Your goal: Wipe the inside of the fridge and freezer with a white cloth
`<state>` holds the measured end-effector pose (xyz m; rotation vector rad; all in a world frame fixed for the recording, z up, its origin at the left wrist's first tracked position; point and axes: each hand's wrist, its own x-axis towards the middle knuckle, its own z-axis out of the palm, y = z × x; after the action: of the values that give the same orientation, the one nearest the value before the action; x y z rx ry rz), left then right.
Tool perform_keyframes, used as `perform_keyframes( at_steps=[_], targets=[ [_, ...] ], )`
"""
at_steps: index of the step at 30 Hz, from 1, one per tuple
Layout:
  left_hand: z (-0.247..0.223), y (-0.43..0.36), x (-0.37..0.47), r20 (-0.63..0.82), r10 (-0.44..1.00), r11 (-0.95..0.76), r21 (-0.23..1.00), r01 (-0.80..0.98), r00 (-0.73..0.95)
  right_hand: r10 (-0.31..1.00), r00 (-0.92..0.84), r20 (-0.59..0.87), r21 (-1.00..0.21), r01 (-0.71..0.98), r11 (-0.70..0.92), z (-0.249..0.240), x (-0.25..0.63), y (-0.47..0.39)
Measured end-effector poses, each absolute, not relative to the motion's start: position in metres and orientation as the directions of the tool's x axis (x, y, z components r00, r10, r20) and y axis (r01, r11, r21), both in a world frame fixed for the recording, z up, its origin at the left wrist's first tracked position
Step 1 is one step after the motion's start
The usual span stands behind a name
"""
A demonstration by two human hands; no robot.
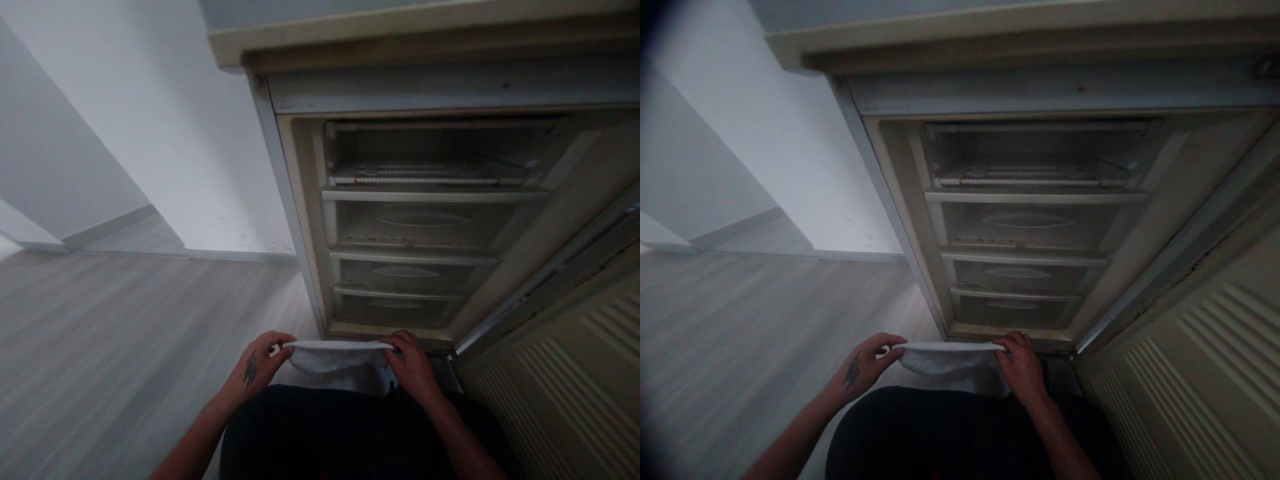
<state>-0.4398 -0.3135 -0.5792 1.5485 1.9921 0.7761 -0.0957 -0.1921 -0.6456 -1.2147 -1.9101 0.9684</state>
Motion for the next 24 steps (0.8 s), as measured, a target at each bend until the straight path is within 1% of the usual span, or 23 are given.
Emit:
perform_keyframes(
  at_steps=[2,3,4,5,7,9,12,14,16,18,20,21,22,23,24],
  targets=[
    [-0.581,-0.315,-0.44,0.016,0.985,0.126,0.603,0.788,-0.17,0.931,-0.326,0.166,-0.887,0.362,0.285,-0.638,-0.096,-0.191],
    [-0.58,-0.315,-0.437,0.026,0.991,0.091,0.574,0.814,-0.129,0.929,-0.336,0.154,-0.913,0.311,0.264,-0.632,-0.097,-0.192],
    [-0.58,-0.314,-0.431,0.018,0.997,0.053,0.567,0.822,-0.076,0.92,-0.371,0.126,-0.935,0.267,0.235,-0.623,-0.099,-0.193],
    [-0.578,-0.313,-0.423,-0.008,1.0,0.016,0.588,0.809,-0.014,0.9,-0.426,0.09,-0.949,0.239,0.208,-0.613,-0.102,-0.194],
    [-0.575,-0.306,-0.397,-0.09,0.986,-0.035,0.699,0.714,0.137,0.833,-0.553,0.03,-0.957,0.225,0.184,-0.589,-0.108,-0.195],
    [-0.572,-0.296,-0.366,-0.137,0.951,-0.04,0.834,0.55,0.276,0.751,-0.66,0.016,-0.956,0.209,0.204,-0.565,-0.114,-0.193],
    [-0.574,-0.28,-0.326,-0.124,0.928,0.014,0.954,0.299,0.352,0.683,-0.73,-0.026,-0.97,0.183,0.159,-0.538,-0.113,-0.177],
    [-0.577,-0.275,-0.312,-0.137,0.92,0.073,0.98,0.183,0.367,0.684,-0.723,-0.094,-0.981,0.186,0.062,-0.53,-0.105,-0.161],
    [-0.578,-0.275,-0.308,-0.17,0.915,0.141,0.985,0.103,0.365,0.708,-0.685,-0.172,-0.983,0.16,-0.085,-0.533,-0.095,-0.149],
    [-0.578,-0.28,-0.308,-0.227,0.921,0.24,0.971,-0.002,0.316,0.77,-0.6,-0.214,-0.969,0.029,-0.246,-0.547,-0.089,-0.148],
    [-0.579,-0.287,-0.31,-0.286,0.926,0.332,0.928,-0.171,0.245,0.813,-0.528,-0.246,-0.893,-0.202,-0.402,-0.574,-0.09,-0.16],
    [-0.582,-0.288,-0.311,-0.297,0.931,0.345,0.904,-0.253,0.211,0.783,-0.547,-0.296,-0.8,-0.305,-0.516,-0.591,-0.095,-0.17],
    [-0.587,-0.289,-0.311,-0.288,0.942,0.33,0.886,-0.326,0.172,0.703,-0.631,-0.329,-0.703,-0.333,-0.628,-0.61,-0.101,-0.18],
    [-0.593,-0.288,-0.312,-0.277,0.953,0.303,0.871,-0.387,0.121,0.654,-0.681,-0.329,-0.648,-0.341,-0.681,-0.63,-0.109,-0.191],
    [-0.6,-0.287,-0.313,-0.266,0.962,0.266,0.863,-0.429,0.062,0.642,-0.698,-0.317,-0.622,-0.358,-0.696,-0.648,-0.116,-0.202]
  ],
)
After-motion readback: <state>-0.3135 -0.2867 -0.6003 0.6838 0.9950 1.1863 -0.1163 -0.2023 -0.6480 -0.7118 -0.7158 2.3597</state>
